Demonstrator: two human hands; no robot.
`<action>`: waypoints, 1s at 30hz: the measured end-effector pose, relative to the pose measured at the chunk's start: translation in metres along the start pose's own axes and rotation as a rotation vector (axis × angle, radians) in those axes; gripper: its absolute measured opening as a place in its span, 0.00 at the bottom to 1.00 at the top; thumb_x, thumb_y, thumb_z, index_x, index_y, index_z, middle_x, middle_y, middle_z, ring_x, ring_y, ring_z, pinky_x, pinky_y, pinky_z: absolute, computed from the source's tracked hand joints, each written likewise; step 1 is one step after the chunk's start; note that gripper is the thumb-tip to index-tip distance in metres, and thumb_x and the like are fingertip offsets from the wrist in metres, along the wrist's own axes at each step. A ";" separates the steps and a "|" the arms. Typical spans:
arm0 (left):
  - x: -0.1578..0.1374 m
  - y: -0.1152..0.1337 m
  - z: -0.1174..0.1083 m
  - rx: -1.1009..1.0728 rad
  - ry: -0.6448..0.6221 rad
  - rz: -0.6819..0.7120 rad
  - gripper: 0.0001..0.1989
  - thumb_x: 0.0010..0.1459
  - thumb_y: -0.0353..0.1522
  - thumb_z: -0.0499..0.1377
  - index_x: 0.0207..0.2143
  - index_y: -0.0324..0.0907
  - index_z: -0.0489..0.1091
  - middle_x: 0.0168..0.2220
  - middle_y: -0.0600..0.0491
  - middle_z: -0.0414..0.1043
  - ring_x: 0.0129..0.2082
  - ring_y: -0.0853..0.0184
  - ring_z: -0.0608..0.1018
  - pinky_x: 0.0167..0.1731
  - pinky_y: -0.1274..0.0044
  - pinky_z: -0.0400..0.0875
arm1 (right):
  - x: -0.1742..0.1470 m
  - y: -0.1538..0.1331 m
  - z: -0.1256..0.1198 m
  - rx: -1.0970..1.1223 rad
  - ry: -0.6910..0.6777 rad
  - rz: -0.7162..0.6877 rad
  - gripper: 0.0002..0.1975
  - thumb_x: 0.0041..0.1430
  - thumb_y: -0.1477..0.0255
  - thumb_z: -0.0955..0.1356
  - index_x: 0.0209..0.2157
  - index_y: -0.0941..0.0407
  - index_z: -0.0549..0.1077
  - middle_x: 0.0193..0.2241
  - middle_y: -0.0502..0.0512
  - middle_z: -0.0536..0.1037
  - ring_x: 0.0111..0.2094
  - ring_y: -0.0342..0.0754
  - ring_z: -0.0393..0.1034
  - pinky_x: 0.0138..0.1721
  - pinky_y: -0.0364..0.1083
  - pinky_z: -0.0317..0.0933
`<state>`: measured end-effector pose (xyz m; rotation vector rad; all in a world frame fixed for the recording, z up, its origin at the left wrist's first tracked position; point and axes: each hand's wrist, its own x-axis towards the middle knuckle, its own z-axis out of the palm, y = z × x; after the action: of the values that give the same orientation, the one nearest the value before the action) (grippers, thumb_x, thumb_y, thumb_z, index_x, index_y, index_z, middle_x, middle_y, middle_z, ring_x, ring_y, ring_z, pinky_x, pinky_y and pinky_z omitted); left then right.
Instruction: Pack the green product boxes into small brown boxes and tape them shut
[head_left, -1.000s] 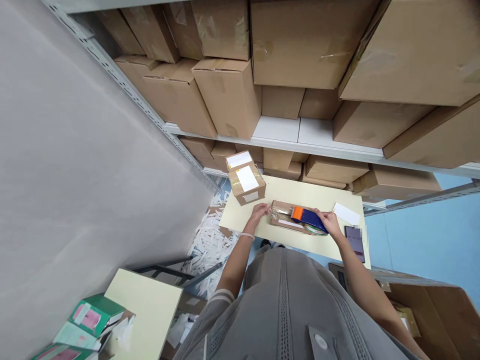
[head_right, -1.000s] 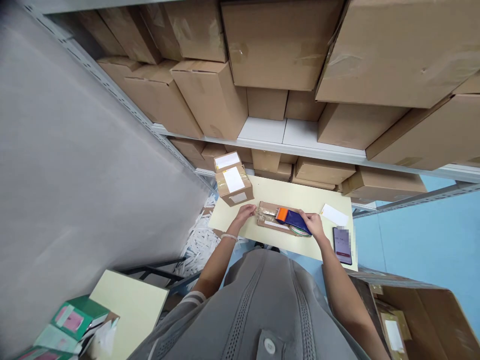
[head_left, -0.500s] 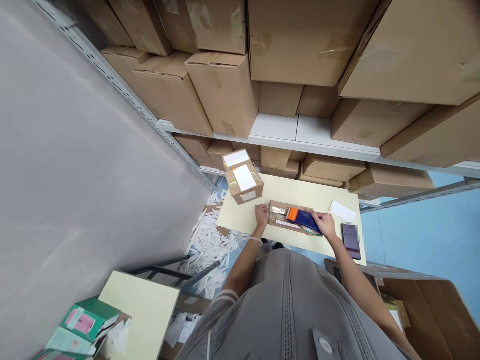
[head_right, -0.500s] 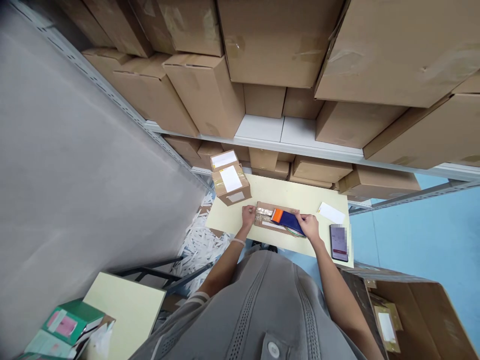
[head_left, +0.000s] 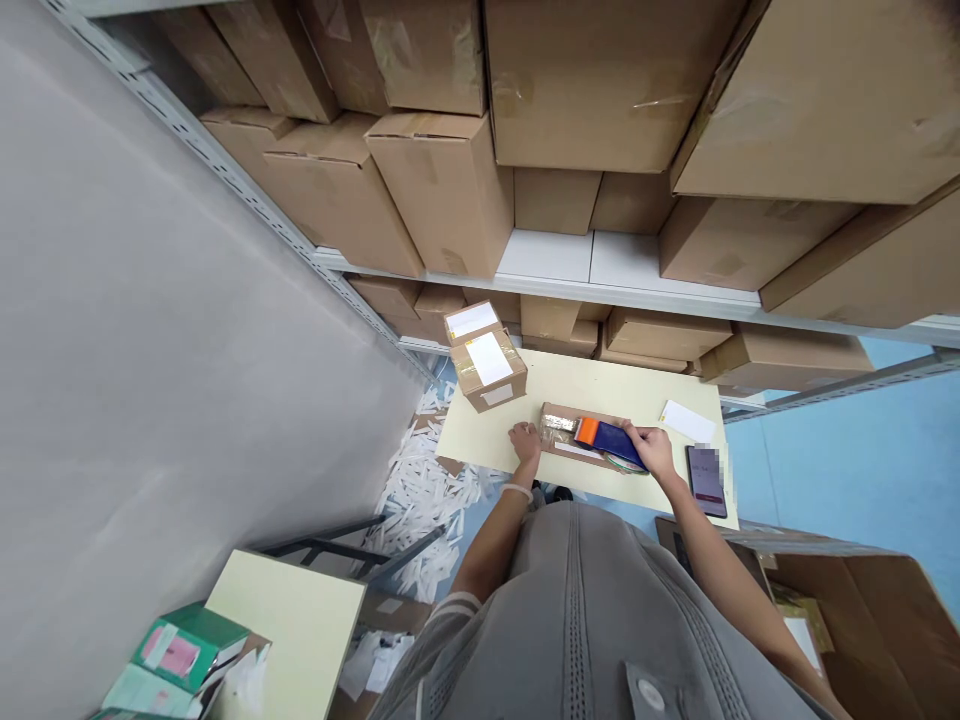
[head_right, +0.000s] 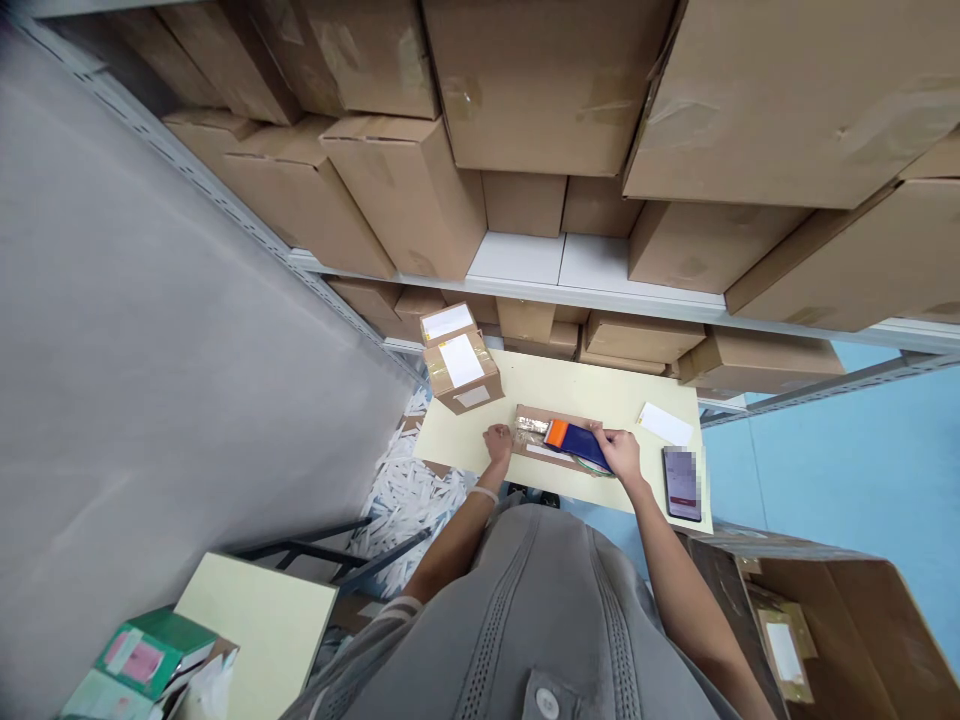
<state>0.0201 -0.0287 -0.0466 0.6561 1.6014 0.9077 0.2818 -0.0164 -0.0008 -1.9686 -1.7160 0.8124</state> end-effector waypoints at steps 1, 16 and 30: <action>-0.004 0.002 0.001 0.045 0.060 0.044 0.23 0.64 0.42 0.52 0.58 0.41 0.61 0.65 0.38 0.56 0.69 0.51 0.54 0.65 0.61 0.51 | -0.001 0.000 0.000 0.002 0.000 0.006 0.39 0.58 0.38 0.55 0.14 0.56 0.67 0.13 0.53 0.66 0.21 0.46 0.62 0.26 0.45 0.52; 0.029 0.032 -0.001 1.193 -0.612 0.901 0.70 0.39 0.55 0.70 0.72 0.32 0.38 0.72 0.29 0.37 0.73 0.43 0.41 0.66 0.52 0.21 | 0.000 -0.001 -0.005 -0.055 -0.004 -0.014 0.39 0.60 0.40 0.54 0.14 0.55 0.70 0.14 0.54 0.70 0.20 0.47 0.65 0.26 0.45 0.53; 0.020 0.009 0.033 1.190 -0.433 0.869 0.68 0.35 0.33 0.74 0.71 0.34 0.37 0.71 0.30 0.45 0.72 0.44 0.45 0.68 0.52 0.27 | 0.013 -0.022 -0.022 -0.333 -0.105 -0.058 0.33 0.65 0.49 0.56 0.22 0.53 0.80 0.24 0.58 0.81 0.30 0.52 0.74 0.29 0.45 0.53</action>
<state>0.0477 -0.0004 -0.0531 2.3162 1.3094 0.2104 0.2803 0.0020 0.0278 -2.1037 -2.0724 0.6534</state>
